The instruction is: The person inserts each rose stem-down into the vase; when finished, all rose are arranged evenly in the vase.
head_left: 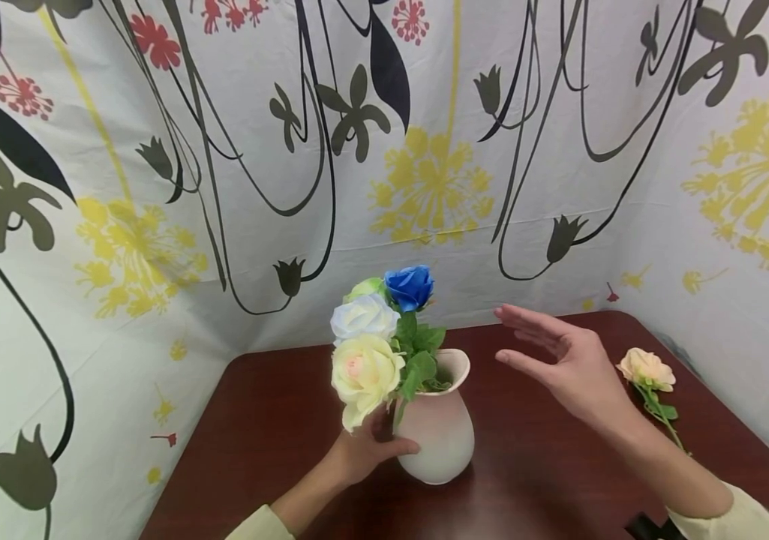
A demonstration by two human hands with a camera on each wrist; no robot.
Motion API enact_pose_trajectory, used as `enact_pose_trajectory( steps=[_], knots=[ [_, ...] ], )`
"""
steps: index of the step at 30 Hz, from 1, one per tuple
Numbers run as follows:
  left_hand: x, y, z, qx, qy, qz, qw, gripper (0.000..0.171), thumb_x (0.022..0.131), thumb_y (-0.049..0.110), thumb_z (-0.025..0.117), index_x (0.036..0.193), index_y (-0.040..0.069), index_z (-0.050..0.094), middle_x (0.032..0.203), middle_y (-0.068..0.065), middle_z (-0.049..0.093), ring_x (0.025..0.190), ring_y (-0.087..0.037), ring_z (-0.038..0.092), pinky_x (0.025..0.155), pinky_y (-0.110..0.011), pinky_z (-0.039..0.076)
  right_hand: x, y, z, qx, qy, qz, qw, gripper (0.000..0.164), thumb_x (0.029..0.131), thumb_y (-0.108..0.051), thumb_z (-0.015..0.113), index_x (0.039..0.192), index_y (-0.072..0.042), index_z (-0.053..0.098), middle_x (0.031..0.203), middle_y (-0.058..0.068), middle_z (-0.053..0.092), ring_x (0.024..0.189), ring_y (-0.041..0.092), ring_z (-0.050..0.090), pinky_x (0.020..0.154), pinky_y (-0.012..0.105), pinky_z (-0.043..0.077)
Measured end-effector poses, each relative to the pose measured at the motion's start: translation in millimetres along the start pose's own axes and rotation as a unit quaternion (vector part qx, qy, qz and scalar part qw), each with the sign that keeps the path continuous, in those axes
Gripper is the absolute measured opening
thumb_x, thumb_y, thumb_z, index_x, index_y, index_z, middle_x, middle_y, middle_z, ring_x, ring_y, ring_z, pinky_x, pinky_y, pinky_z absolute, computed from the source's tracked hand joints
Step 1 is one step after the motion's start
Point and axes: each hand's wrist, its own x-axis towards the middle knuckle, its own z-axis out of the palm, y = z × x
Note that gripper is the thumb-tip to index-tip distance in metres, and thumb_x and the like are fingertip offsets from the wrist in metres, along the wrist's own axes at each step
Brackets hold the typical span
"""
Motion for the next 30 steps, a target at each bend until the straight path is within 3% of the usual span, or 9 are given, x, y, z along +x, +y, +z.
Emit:
enact_pose_trajectory(
  steps=[3,15,19,22,24,30],
  knots=[
    [-0.5,0.0,0.3,-0.002,0.001,0.001,1.0,0.081,0.089,0.016,0.089,0.158,0.023,0.046,0.15,0.001,0.06,0.134,-0.023,0.06,0.104,-0.033,0.053,-1.3,10.9,-8.4,-0.001,0.01,0.018,1.0,0.061,0.092,-0.023,0.087,0.147,-0.029,0.063,0.144,-0.003,0.067,0.125,0.002,0.064,0.095,0.013,0.051],
    [-1.4,0.3,1.1,-0.003,0.008,0.001,1.0,0.081,0.088,0.016,0.09,0.157,0.022,0.047,0.15,0.0,0.06,0.133,-0.023,0.06,0.105,-0.034,0.052,-8.4,60.3,-45.9,-0.038,0.045,0.084,0.995,0.077,0.096,-0.026,0.083,0.162,-0.015,0.046,0.158,0.009,0.054,0.131,-0.008,0.054,0.093,0.006,0.047],
    [-1.1,0.3,1.2,-0.004,0.007,0.005,1.0,0.083,0.088,0.015,0.09,0.158,0.023,0.046,0.152,0.001,0.058,0.135,-0.022,0.058,0.106,-0.034,0.051,-14.1,75.8,-62.5,-0.053,0.056,0.135,0.988,0.081,0.098,-0.034,0.08,0.166,-0.02,0.038,0.163,0.006,0.048,0.14,0.001,0.051,0.089,0.002,0.044],
    [-0.4,0.1,1.1,-0.006,0.005,0.011,0.9999,0.084,0.088,0.015,0.09,0.159,0.023,0.044,0.153,0.001,0.057,0.136,-0.022,0.057,0.107,-0.034,0.051,-20.0,88.0,-75.3,-0.047,0.064,0.171,0.982,0.081,0.1,-0.037,0.077,0.167,-0.024,0.034,0.164,-0.004,0.046,0.145,0.004,0.047,0.088,0.002,0.044],
    [-0.3,0.3,1.0,-0.006,0.004,0.014,0.9999,0.084,0.088,0.014,0.09,0.159,0.022,0.044,0.153,0.0,0.057,0.136,-0.023,0.057,0.107,-0.035,0.051,-25.2,97.3,-84.2,-0.034,0.067,0.187,0.979,0.081,0.101,-0.037,0.075,0.168,-0.024,0.032,0.16,-0.012,0.05,0.14,-0.001,0.048,0.087,0.002,0.044],
    [-0.5,1.7,0.2,-0.002,0.005,0.011,0.9999,0.084,0.088,0.015,0.09,0.158,0.021,0.046,0.152,0.0,0.058,0.136,-0.022,0.058,0.107,-0.036,0.051,-42.1,128.5,-112.4,0.015,0.081,0.241,0.967,0.083,0.102,-0.035,0.075,0.168,-0.012,0.03,0.119,-0.038,0.058,0.101,-0.025,0.054,0.075,0.008,0.051]
  ],
)
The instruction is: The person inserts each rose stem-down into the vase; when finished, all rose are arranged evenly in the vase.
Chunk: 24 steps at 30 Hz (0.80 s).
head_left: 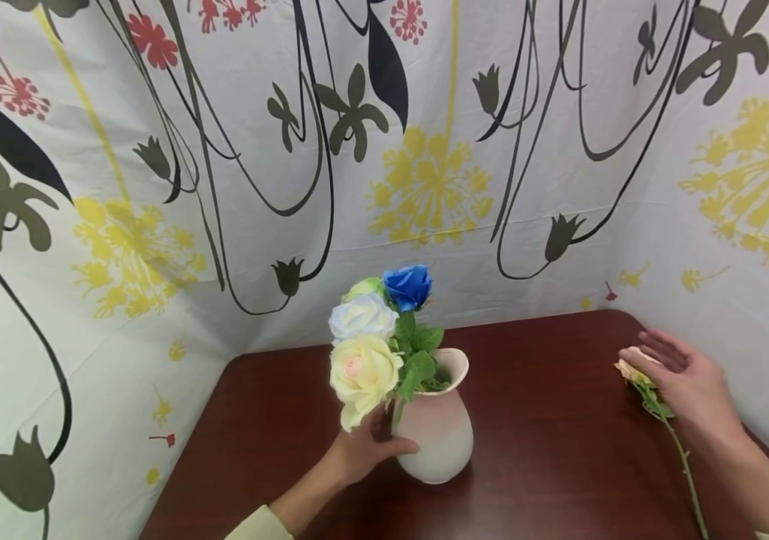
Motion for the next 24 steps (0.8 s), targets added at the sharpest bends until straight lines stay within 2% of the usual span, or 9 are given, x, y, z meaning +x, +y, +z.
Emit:
enact_pose_trajectory(
  steps=[3,7,10,11,14,15,16,19,24],
  knots=[
    [0.9,0.7,-0.3,0.001,-0.001,0.004,1.0,0.085,0.088,0.016,0.09,0.159,0.021,0.045,0.153,0.0,0.057,0.137,-0.023,0.057,0.108,-0.039,0.051,3.4,16.1,-12.4,-0.002,0.005,0.022,1.0,0.085,0.102,-0.034,0.074,0.164,0.004,0.03,0.105,-0.039,0.06,0.089,-0.021,0.061,0.068,0.016,0.057],
    [0.5,1.0,-1.3,-0.005,0.002,0.003,1.0,0.087,0.087,0.015,0.091,0.16,0.02,0.043,0.157,-0.001,0.053,0.141,-0.024,0.053,0.109,-0.043,0.05,9.8,37.9,-27.6,-0.074,0.007,0.047,0.996,0.087,0.102,-0.041,0.073,0.154,0.018,0.036,0.098,-0.034,0.062,0.079,-0.021,0.056,0.064,0.018,0.056],
    [-1.2,-0.4,-2.3,-0.003,0.007,-0.003,1.0,0.089,0.087,0.016,0.091,0.16,0.021,0.042,0.159,-0.001,0.051,0.143,-0.025,0.05,0.11,-0.045,0.049,15.4,53.4,-38.2,-0.149,-0.009,0.069,0.986,0.086,0.102,-0.048,0.07,0.15,0.018,0.042,0.103,-0.007,0.077,0.084,-0.014,0.055,0.064,0.016,0.05],
    [-1.7,-1.1,-2.5,-0.001,0.008,-0.003,1.0,0.09,0.087,0.016,0.091,0.161,0.022,0.041,0.16,-0.001,0.05,0.145,-0.025,0.049,0.111,-0.044,0.049,16.9,58.7,-41.3,-0.173,-0.017,0.074,0.982,0.086,0.102,-0.05,0.069,0.148,0.018,0.045,0.108,0.006,0.079,0.085,-0.01,0.056,0.064,0.018,0.049],
    [-3.2,-3.4,-3.1,0.004,0.008,-0.007,0.9999,0.091,0.087,0.018,0.091,0.162,0.024,0.04,0.162,-0.001,0.048,0.147,-0.025,0.046,0.111,-0.044,0.048,20.2,73.2,-48.0,-0.212,-0.055,0.098,0.971,0.087,0.102,-0.053,0.068,0.144,0.02,0.048,0.124,0.035,0.068,0.09,0.01,0.067,0.066,0.024,0.052],
    [-3.6,-4.1,-3.3,0.005,0.007,-0.009,0.9999,0.092,0.087,0.019,0.091,0.162,0.025,0.039,0.163,0.0,0.047,0.148,-0.025,0.045,0.112,-0.043,0.048,20.9,78.0,-49.1,-0.215,-0.065,0.107,0.969,0.087,0.101,-0.053,0.069,0.143,0.02,0.048,0.121,0.035,0.068,0.09,0.017,0.068,0.066,0.027,0.054],
    [-4.2,-4.5,-3.6,0.009,0.007,-0.008,0.9999,0.092,0.087,0.019,0.091,0.163,0.025,0.039,0.163,-0.001,0.046,0.148,-0.025,0.044,0.112,-0.043,0.048,21.4,82.4,-49.9,-0.215,-0.073,0.116,0.967,0.088,0.1,-0.054,0.07,0.141,0.021,0.049,0.115,0.032,0.071,0.085,0.014,0.068,0.066,0.029,0.055],
    [-5.7,-5.1,-4.2,0.017,0.005,-0.008,0.9998,0.088,0.088,0.02,0.091,0.161,0.023,0.042,0.16,-0.003,0.05,0.145,-0.026,0.049,0.109,-0.041,0.05,21.2,90.6,-51.0,-0.213,-0.083,0.126,0.965,0.083,0.099,-0.049,0.073,0.136,0.022,0.052,0.1,0.021,0.077,0.082,0.016,0.069,0.065,0.033,0.057],
    [-7.1,-4.3,-4.8,0.02,0.001,-0.006,0.9998,0.082,0.088,0.019,0.09,0.158,0.021,0.047,0.155,-0.005,0.056,0.14,-0.027,0.054,0.107,-0.038,0.052,18.4,96.5,-50.0,-0.258,-0.081,0.087,0.959,0.067,0.1,-0.036,0.075,0.127,0.023,0.058,0.087,0.011,0.078,0.074,0.013,0.068,0.061,0.031,0.053]
  ],
)
